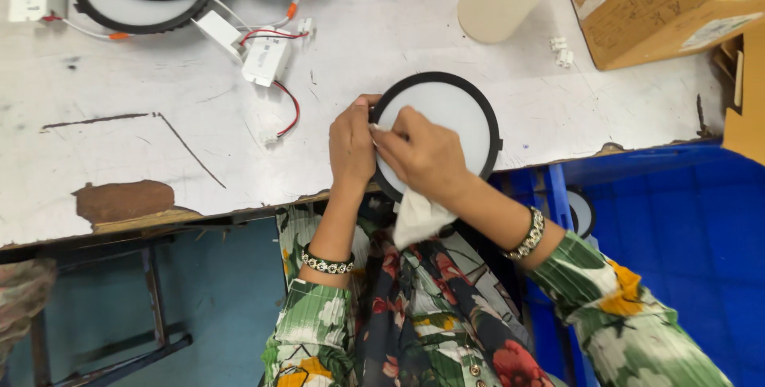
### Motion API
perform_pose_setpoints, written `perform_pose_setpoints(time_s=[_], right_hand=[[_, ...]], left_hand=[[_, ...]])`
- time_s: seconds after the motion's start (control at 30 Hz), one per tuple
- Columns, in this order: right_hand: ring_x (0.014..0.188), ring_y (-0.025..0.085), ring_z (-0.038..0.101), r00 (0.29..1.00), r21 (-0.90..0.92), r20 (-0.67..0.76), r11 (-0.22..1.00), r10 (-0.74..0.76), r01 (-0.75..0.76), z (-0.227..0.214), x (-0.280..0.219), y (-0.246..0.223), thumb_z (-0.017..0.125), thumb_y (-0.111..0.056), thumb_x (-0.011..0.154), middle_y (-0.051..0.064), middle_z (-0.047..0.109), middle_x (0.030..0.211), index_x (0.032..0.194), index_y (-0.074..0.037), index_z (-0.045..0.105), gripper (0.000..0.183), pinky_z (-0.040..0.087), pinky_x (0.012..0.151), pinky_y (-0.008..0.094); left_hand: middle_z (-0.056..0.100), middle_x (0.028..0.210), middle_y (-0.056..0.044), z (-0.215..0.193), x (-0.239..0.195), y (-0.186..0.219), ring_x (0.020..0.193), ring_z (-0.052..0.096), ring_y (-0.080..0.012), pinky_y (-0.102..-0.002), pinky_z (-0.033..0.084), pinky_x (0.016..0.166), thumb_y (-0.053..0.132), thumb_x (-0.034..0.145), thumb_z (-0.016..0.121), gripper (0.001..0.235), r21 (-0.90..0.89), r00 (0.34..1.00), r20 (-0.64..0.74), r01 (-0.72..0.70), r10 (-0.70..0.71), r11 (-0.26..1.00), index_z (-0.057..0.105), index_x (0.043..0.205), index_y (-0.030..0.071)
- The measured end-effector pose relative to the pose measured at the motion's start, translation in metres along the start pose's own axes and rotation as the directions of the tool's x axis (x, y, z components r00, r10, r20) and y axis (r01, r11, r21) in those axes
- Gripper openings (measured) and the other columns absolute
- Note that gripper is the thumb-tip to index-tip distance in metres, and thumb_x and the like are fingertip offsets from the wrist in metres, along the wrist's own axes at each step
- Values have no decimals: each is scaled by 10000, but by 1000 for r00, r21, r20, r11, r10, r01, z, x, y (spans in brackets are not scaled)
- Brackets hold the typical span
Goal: The person wipes the white surfaces of round LED light fixtures with a cloth, places them into a blue bin, and connects small plastic wiring components.
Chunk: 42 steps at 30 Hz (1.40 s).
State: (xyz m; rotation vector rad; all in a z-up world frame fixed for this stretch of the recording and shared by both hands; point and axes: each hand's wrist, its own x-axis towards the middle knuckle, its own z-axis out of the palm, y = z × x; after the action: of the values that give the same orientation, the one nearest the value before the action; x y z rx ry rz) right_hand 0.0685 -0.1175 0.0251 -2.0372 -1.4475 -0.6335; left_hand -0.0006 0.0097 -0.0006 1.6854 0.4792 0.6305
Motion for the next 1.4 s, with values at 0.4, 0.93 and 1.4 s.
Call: perform_pose_setpoints(time_s=[0.4, 0.93, 1.4], right_hand=[[654, 190, 577, 986, 17, 135, 995, -98, 97, -23, -29, -23, 755, -105, 892, 49, 542, 822, 1119, -121, 754, 228, 452, 494, 343], [680, 156, 630, 997, -85, 77, 996, -15, 22, -29, 27, -2, 756, -110, 892, 35, 595, 972, 1010, -168, 742, 132, 483, 509, 310], [721, 203, 674, 953, 9, 252, 984, 169, -177, -25, 46, 16, 824, -228, 912, 4, 636, 950, 924, -118, 738, 139, 520, 592, 365]], left_hand=[[757, 869, -153, 1, -2, -3, 792, 692, -249, -352, 520, 753, 323, 1028, 383, 487, -20, 999, -8, 39, -39, 999, 735, 1038, -14], [677, 781, -142, -2, -1, -3, 713, 588, -222, -354, 468, 684, 328, 1071, 355, 487, -30, 1000, -7, 23, -23, 999, 726, 1042, 13], [576, 689, -127, -2, -2, 1, 636, 549, -248, -377, 423, 622, 399, 1071, 288, 499, 6, 994, -18, 105, -105, 994, 676, 1069, 85]])
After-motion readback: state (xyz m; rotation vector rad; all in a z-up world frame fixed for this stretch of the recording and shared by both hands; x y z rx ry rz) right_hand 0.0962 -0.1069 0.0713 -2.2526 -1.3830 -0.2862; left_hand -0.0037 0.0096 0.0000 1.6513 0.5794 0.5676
